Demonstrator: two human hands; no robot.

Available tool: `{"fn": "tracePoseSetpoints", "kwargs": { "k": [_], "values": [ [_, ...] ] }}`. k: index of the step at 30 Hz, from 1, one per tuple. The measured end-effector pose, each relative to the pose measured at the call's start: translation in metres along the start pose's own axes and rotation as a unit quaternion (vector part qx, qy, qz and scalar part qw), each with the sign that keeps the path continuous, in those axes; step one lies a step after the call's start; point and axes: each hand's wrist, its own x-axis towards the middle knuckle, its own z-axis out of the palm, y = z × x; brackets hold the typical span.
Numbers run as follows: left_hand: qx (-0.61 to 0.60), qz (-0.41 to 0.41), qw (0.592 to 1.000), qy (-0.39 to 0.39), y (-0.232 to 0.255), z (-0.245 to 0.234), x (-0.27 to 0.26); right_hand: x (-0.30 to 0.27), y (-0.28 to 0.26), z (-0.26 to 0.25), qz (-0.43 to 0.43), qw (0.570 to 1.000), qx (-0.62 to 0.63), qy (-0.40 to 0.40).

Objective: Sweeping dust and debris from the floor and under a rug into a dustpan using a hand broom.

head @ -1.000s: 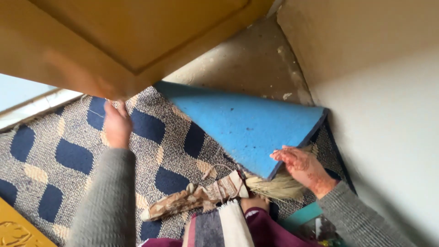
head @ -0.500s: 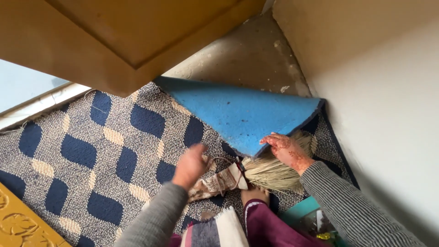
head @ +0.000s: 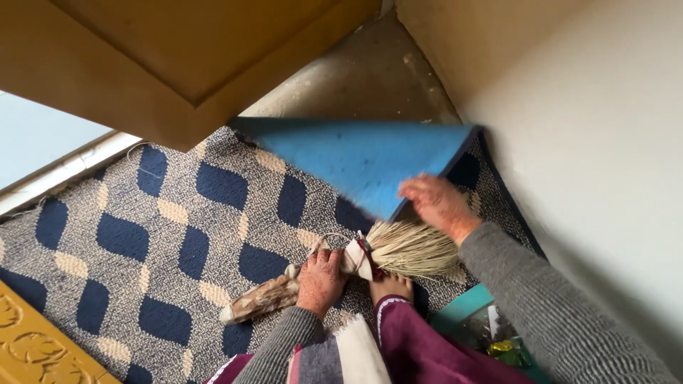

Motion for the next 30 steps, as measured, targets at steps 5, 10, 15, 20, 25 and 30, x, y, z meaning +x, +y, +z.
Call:
{"fn": "tracePoseSetpoints", "kwargs": {
  "k": [5, 10, 15, 20, 25, 30],
  "values": [
    [-0.125, -0.020, 0.985, 0.118, -0.020, -0.032, 0.006, 0.044, 0.096, -0.022, 0.200, 0.956, -0.169, 0.133],
    [-0.193, -0.034, 0.965, 0.172, -0.042, -0.130, 0.052, 0.104, 0.101, -0.047, 0.114, 0.960, -0.155, 0.202],
    [-0.145, -0.034, 0.975, 0.163, -0.077, -0.137, 0.143, 0.156, 0.071, -0.035, 0.144, 0.951, 0.046, 0.269],
    [-0.026, 0.018, 0.957, 0.288, -0.085, -0.135, 0.232, 0.184, 0.124, 0.021, 0.219, 0.957, 0.073, 0.177],
    [0.041, 0.036, 0.948, 0.313, -0.073, -0.132, 0.287, 0.223, 0.130, 0.043, 0.050, 0.988, -0.105, 0.101],
    [-0.005, -0.035, 0.985, 0.167, -0.049, -0.152, 0.297, 0.270, 0.140, 0.041, 0.072, 0.985, -0.155, -0.018]
  ]
}}
